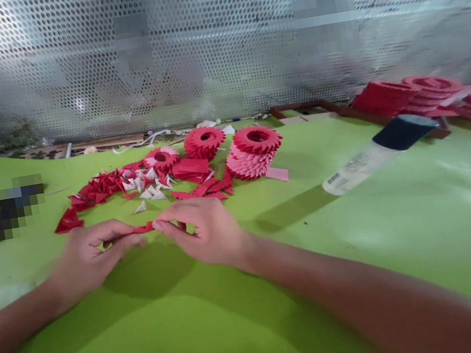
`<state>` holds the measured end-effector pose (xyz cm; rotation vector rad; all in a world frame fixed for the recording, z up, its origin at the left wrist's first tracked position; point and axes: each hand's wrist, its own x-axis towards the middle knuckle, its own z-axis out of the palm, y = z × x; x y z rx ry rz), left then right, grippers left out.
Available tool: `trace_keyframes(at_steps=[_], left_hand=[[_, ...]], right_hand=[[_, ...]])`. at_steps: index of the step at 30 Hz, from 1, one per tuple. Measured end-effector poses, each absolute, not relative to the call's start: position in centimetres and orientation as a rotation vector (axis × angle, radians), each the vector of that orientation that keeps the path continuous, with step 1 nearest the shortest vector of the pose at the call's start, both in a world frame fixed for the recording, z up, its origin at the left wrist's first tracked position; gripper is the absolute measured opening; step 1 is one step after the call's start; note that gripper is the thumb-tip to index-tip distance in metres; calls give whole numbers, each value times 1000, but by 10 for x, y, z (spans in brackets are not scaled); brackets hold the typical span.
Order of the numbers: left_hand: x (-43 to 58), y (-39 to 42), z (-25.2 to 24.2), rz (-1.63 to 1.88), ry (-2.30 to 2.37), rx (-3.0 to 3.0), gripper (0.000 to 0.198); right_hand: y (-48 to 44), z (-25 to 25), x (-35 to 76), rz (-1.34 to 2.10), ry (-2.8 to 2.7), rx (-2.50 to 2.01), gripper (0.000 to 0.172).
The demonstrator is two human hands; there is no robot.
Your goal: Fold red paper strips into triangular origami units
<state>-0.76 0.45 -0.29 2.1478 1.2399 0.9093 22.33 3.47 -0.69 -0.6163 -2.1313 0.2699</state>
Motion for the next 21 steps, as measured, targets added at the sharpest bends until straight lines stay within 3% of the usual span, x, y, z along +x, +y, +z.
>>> trace_keyframes(at_steps=[21], left_hand=[[1,1,-3,848,1165,2047,37]], right_hand=[[16,-4,208,647,-1892,-754,21]])
